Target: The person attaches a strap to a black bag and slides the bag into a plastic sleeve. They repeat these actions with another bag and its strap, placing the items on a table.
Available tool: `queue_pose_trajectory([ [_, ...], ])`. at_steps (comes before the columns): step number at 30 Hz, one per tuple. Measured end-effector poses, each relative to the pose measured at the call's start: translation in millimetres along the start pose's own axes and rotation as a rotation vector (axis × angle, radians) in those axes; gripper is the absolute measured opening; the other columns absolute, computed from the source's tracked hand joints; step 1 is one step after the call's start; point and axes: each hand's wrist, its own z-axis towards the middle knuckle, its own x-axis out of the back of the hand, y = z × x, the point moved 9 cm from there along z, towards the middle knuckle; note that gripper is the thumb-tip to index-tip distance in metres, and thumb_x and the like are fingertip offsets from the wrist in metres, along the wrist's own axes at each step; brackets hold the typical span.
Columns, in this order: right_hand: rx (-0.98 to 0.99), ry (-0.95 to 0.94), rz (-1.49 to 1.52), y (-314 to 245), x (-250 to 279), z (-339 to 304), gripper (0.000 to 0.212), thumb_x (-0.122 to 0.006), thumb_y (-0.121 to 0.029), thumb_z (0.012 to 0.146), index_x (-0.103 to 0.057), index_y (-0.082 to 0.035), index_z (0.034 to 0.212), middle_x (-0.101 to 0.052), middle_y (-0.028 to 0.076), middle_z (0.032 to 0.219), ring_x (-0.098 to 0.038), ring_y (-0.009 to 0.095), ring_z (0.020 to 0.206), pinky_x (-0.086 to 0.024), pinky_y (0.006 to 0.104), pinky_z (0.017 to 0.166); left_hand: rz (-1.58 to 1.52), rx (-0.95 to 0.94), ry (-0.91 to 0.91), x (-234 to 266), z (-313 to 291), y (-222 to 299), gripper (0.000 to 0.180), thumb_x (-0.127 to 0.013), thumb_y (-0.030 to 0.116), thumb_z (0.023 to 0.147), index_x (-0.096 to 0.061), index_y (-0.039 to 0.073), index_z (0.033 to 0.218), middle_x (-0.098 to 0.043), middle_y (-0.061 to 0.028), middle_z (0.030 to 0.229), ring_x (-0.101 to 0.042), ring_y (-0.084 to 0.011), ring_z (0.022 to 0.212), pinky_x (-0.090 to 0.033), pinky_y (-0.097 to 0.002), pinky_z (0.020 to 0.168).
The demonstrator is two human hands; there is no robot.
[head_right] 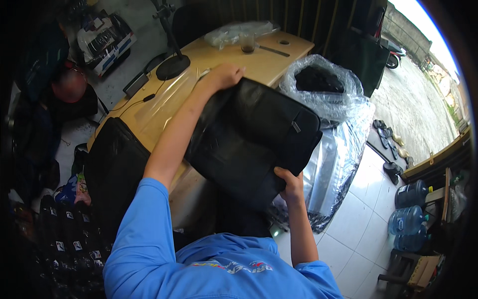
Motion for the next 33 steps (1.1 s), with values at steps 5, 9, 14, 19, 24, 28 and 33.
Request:
queue_pose_trajectory([
  [5,-0.156,0.032,-0.018,4.9,13.9,24.0,0.05,-0.055,0.0,0.069,-0.046,0.005,0.118,-0.058,0.015,0.102,-0.062,0.026,0.087,-0.053,0.0359,0.077,-0.12,0.065,0.086,-19.4,3.3,16.3,0.037,-0.043,0.029,0.084,-0.065,0.002,0.071,-0.062,-0.0206,0.073,-0.06,-0.04,0.073,-0.047,-0.0474,0.067],
  [9,-0.177,0.009,-0.07,-15.0,-10.2,35.3,0.044,-0.055,0.001,0.07,-0.048,0.008,0.113,-0.06,0.017,0.095,-0.064,0.026,0.078,-0.055,0.0344,0.07,-0.202,0.168,0.234,-4.7,13.6,35.1,0.038,-0.043,0.028,0.083,-0.065,0.0,0.07,-0.062,-0.022,0.071,-0.061,-0.0398,0.07,-0.048,-0.047,0.067],
  [14,-0.15,0.01,-0.13,-20.4,-24.3,44.1,0.039,-0.056,-0.003,0.072,-0.051,0.007,0.11,-0.062,0.015,0.091,-0.065,0.025,0.076,-0.055,0.0345,0.07,-0.232,0.198,0.329,9.5,25.6,66.2,0.039,-0.043,0.028,0.083,-0.066,0.0,0.067,-0.062,-0.0222,0.071,-0.061,-0.04,0.069,-0.049,-0.0463,0.068],
  [19,-0.147,-0.021,-0.101,-19.2,-38.1,48.5,0.032,-0.055,0.001,0.074,-0.053,0.006,0.105,-0.062,0.013,0.088,-0.064,0.023,0.072,-0.054,0.0324,0.062,-0.301,0.274,0.304,11.0,31.1,89.1,0.038,-0.045,0.03,0.082,-0.067,0.002,0.069,-0.064,-0.0214,0.074,-0.063,-0.0383,0.072,-0.05,-0.0459,0.07],
  [24,-0.153,-0.102,-0.078,-7.8,-41.7,57.0,0.03,-0.056,0.001,0.075,-0.054,0.005,0.105,-0.062,0.011,0.087,-0.064,0.021,0.073,-0.054,0.0316,0.064,-0.386,0.317,0.276,12.2,33.5,103.4,0.039,-0.045,0.031,0.082,-0.069,0.001,0.075,-0.065,-0.0224,0.078,-0.064,-0.0378,0.077,-0.05,-0.0444,0.074],
  [28,-0.177,-0.208,-0.085,4.2,-62.3,59.3,0.027,-0.055,-0.001,0.081,-0.052,0.004,0.107,-0.063,0.011,0.091,-0.065,0.021,0.076,-0.054,0.0324,0.065,-0.468,0.322,0.345,18.6,24.9,114.8,0.041,-0.044,0.028,0.083,-0.065,-0.004,0.068,-0.062,-0.0272,0.074,-0.062,-0.0416,0.075,-0.049,-0.0463,0.076],
  [33,-0.159,-0.407,-0.084,22.1,-92.9,63.9,0.018,-0.057,-0.011,0.088,-0.055,0.0,0.102,-0.062,0.009,0.087,-0.062,0.017,0.072,-0.053,0.0306,0.062,-0.5,0.337,0.295,5.3,17.5,123.5,0.039,-0.045,0.027,0.084,-0.063,-0.005,0.07,-0.061,-0.0269,0.071,-0.061,-0.0437,0.075,-0.049,-0.0456,0.077],
])
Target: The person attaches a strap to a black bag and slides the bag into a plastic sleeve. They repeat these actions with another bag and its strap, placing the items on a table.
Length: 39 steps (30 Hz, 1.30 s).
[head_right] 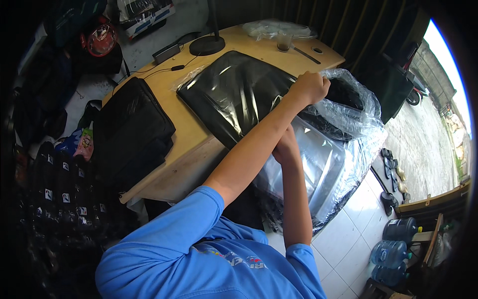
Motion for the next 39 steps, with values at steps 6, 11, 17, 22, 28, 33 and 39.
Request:
queue_pose_trajectory([
  [6,-0.001,-0.158,0.402,30.6,-7.5,9.1,0.026,-0.059,-0.016,0.089,-0.051,-0.002,0.109,-0.06,0.008,0.095,-0.062,0.017,0.08,-0.054,0.0316,0.069,0.616,-0.182,0.082,14.0,-60.6,3.1,0.048,-0.068,0.037,0.075,-0.056,0.004,0.108,-0.056,-0.0162,0.11,-0.052,-0.0308,0.105,-0.036,-0.0496,0.089],
  [11,0.009,-0.168,0.572,50.1,-37.0,6.4,0.028,-0.057,-0.02,0.09,-0.053,-0.004,0.112,-0.061,0.008,0.1,-0.062,0.019,0.084,-0.053,0.0315,0.071,0.748,0.016,-0.114,55.4,-107.1,-18.9,0.032,-0.071,0.025,0.072,-0.061,0.004,0.095,-0.057,-0.0108,0.098,-0.054,-0.0264,0.1,-0.043,-0.0411,0.083],
  [17,-0.056,-0.09,0.449,62.3,-51.5,12.3,0.03,-0.055,-0.02,0.09,-0.05,-0.004,0.116,-0.057,0.007,0.107,-0.059,0.019,0.093,-0.051,0.033,0.077,0.939,-0.197,-0.079,82.3,-134.8,-15.1,0.012,-0.063,0.013,0.073,-0.064,0.005,0.082,-0.058,-0.0076,0.083,-0.06,-0.0216,0.082,-0.05,-0.0319,0.069],
  [22,0.042,-0.128,0.526,63.8,-45.4,29.1,0.024,-0.052,-0.019,0.092,-0.053,-0.003,0.11,-0.06,0.009,0.103,-0.06,0.021,0.092,-0.05,0.0347,0.081,1.017,-0.418,-0.091,81.6,-156.2,1.7,0.008,-0.063,0.008,0.071,-0.061,0.003,0.076,-0.056,-0.0065,0.078,-0.061,-0.0184,0.07,-0.052,-0.0256,0.058],
  [28,-0.041,-0.24,0.224,51.1,-58.2,26.5,0.021,-0.05,-0.018,0.093,-0.055,-0.003,0.107,-0.061,0.01,0.101,-0.06,0.021,0.091,-0.05,0.0353,0.081,1.112,-0.517,0.068,82.1,-176.0,36.7,0.011,-0.061,0.007,0.069,-0.063,-0.001,0.074,-0.056,-0.011,0.076,-0.06,-0.0189,0.068,-0.051,-0.0267,0.055],
  [33,0.409,-0.245,-0.923,30.0,-61.7,38.2,0.019,-0.049,-0.018,0.093,-0.056,-0.003,0.104,-0.062,0.01,0.099,-0.061,0.022,0.09,-0.05,0.0357,0.082,0.966,-0.551,0.073,72.6,-191.3,67.3,0.017,-0.06,0.01,0.067,-0.066,-0.005,0.073,-0.057,-0.0162,0.077,-0.056,-0.0209,0.063,-0.045,-0.028,0.049],
  [39,-0.261,-0.272,0.426,74.4,-79.3,31.9,0.022,-0.044,-0.015,0.095,-0.058,0.0,0.101,-0.064,0.011,0.096,-0.062,0.021,0.09,-0.05,0.0349,0.084,0.966,-0.487,0.037,71.6,-208.1,60.8,0.015,-0.059,0.011,0.071,-0.062,-0.003,0.077,-0.055,-0.012,0.076,-0.056,-0.0199,0.066,-0.046,-0.0263,0.056],
])
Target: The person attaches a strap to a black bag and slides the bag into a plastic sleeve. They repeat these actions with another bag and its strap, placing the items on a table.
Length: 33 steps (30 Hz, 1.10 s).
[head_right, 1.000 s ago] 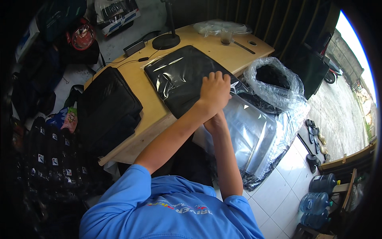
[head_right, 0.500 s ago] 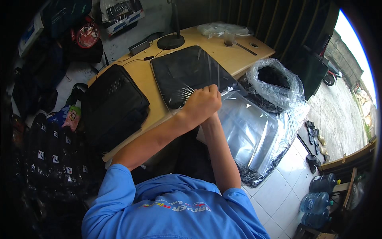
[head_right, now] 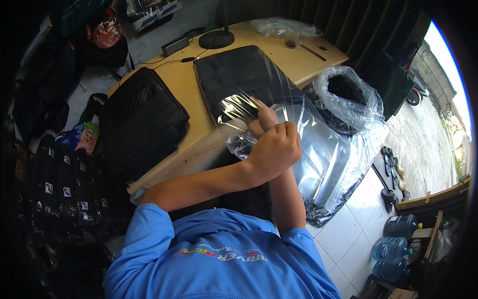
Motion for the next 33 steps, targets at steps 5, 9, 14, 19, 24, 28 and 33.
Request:
queue_pose_trajectory([
  [5,0.063,-0.068,0.161,-2.1,8.0,-8.2,0.026,-0.044,-0.023,0.095,-0.06,-0.003,0.099,-0.065,0.01,0.089,-0.063,0.019,0.076,-0.053,0.0323,0.073,0.012,0.169,0.024,18.8,-26.0,-21.9,0.037,-0.058,0.014,0.075,-0.054,0.003,0.111,-0.051,-0.0098,0.106,-0.048,-0.0256,0.097,-0.042,-0.035,0.078],
  [9,0.138,0.079,0.054,-3.1,5.2,-11.5,0.03,-0.045,-0.03,0.095,-0.058,-0.004,0.102,-0.065,0.011,0.094,-0.064,0.023,0.084,-0.054,0.0388,0.073,0.001,0.383,-0.057,20.7,-74.4,-71.0,0.037,-0.057,0.008,0.077,-0.055,0.006,0.114,-0.05,-0.0098,0.108,-0.05,-0.025,0.098,-0.044,-0.0349,0.078],
  [14,0.111,0.417,0.251,13.8,25.0,5.1,0.028,-0.05,-0.025,0.094,-0.055,-0.002,0.107,-0.061,0.014,0.108,-0.059,0.029,0.1,-0.046,0.0501,0.09,-0.268,0.47,-0.293,2.3,-123.5,-58.0,0.041,-0.061,0.005,0.075,-0.054,0.003,0.115,-0.049,-0.0114,0.109,-0.05,-0.0283,0.098,-0.045,-0.0386,0.08],
  [19,0.113,0.368,0.243,12.0,22.0,-1.1,0.04,-0.051,-0.036,0.093,-0.051,-0.002,0.113,-0.057,0.015,0.115,-0.054,0.031,0.109,-0.041,0.0514,0.094,-0.264,0.62,-0.02,26.0,-121.2,-86.6,0.039,-0.067,0.006,0.073,-0.056,0.002,0.11,-0.051,-0.0132,0.101,-0.056,-0.0286,0.09,-0.048,-0.0373,0.074],
  [24,0.09,0.551,0.31,21.4,32.2,2.1,0.043,-0.052,-0.037,0.091,-0.051,-0.001,0.113,-0.059,0.018,0.109,-0.057,0.034,0.102,-0.044,0.0519,0.09,-0.309,0.603,0.114,6.7,-138.0,-103.5,0.024,-0.065,0.003,0.075,-0.059,0.002,0.099,-0.053,-0.0124,0.094,-0.059,-0.0257,0.073,-0.049,-0.0354,0.062],
  [28,0.124,0.401,0.259,25.4,26.3,9.6,0.033,-0.051,-0.029,0.092,-0.056,0.001,0.103,-0.063,0.017,0.098,-0.062,0.032,0.09,-0.05,0.0507,0.083,-0.488,0.66,0.22,9.9,-147.8,-99.6,0.023,-0.058,-0.007,0.074,-0.06,0.0,0.096,-0.052,-0.013,0.092,-0.058,-0.0238,0.064,-0.048,-0.0317,0.053],
  [33,0.205,0.358,0.336,19.4,27.8,14.3,0.034,-0.048,-0.033,0.094,-0.056,-0.002,0.106,-0.06,0.012,0.107,-0.056,0.029,0.104,-0.04,0.0495,0.096,-0.536,0.544,0.175,7.6,-152.0,-73.7,0.032,-0.058,-0.01,0.07,-0.059,-0.001,0.101,-0.051,-0.0143,0.098,-0.058,-0.0236,0.069,-0.05,-0.0313,0.059],
])
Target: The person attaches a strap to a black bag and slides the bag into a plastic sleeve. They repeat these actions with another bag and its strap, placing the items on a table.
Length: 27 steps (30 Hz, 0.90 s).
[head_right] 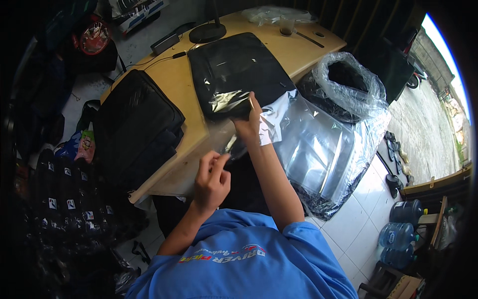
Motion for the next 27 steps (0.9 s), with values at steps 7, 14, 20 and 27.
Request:
queue_pose_trajectory([
  [7,-0.069,0.028,-0.104,-13.6,0.8,-29.2,0.028,-0.05,-0.025,0.092,-0.057,-0.001,0.105,-0.061,0.015,0.106,-0.059,0.029,0.099,-0.045,0.0473,0.091,-0.471,0.473,0.132,6.1,-4.3,-63.2,0.034,-0.054,-0.002,0.082,-0.047,-0.002,0.115,-0.054,-0.0163,0.107,-0.061,-0.0208,0.084,-0.051,-0.03,0.072],
  [14,-0.073,0.014,-0.256,-12.7,-1.0,-36.8,0.024,-0.05,-0.018,0.093,-0.054,0.002,0.107,-0.06,0.017,0.103,-0.06,0.031,0.097,-0.051,0.0521,0.085,-1.411,1.169,-0.417,-85.1,-42.0,-44.6,0.026,-0.06,0.016,0.089,-0.057,-0.005,0.105,-0.065,-0.0156,0.09,-0.067,-0.0219,0.081,-0.057,-0.0308,0.069],
  [20,-0.034,0.077,-0.213,-18.6,11.7,-23.4,0.025,-0.054,-0.019,0.092,-0.053,0.002,0.106,-0.057,0.016,0.107,-0.058,0.03,0.099,-0.05,0.0562,0.086,-1.393,1.188,-0.531,-72.9,-50.7,-48.4,0.033,-0.063,0.017,0.087,-0.055,-0.008,0.108,-0.065,-0.0175,0.095,-0.066,-0.0219,0.084,-0.057,-0.0317,0.073],
  [27,0.029,0.061,-0.243,-36.2,31.8,-71.3,0.044,-0.06,-0.018,0.087,-0.044,0.004,0.122,-0.055,0.017,0.114,-0.056,0.029,0.106,-0.044,0.0459,0.098,-1.318,1.172,-0.35,-58.0,-33.9,-89.8,0.049,-0.055,0.024,0.092,-0.039,-0.007,0.126,-0.056,-0.022,0.113,-0.061,-0.0267,0.099,-0.055,-0.036,0.077],
])
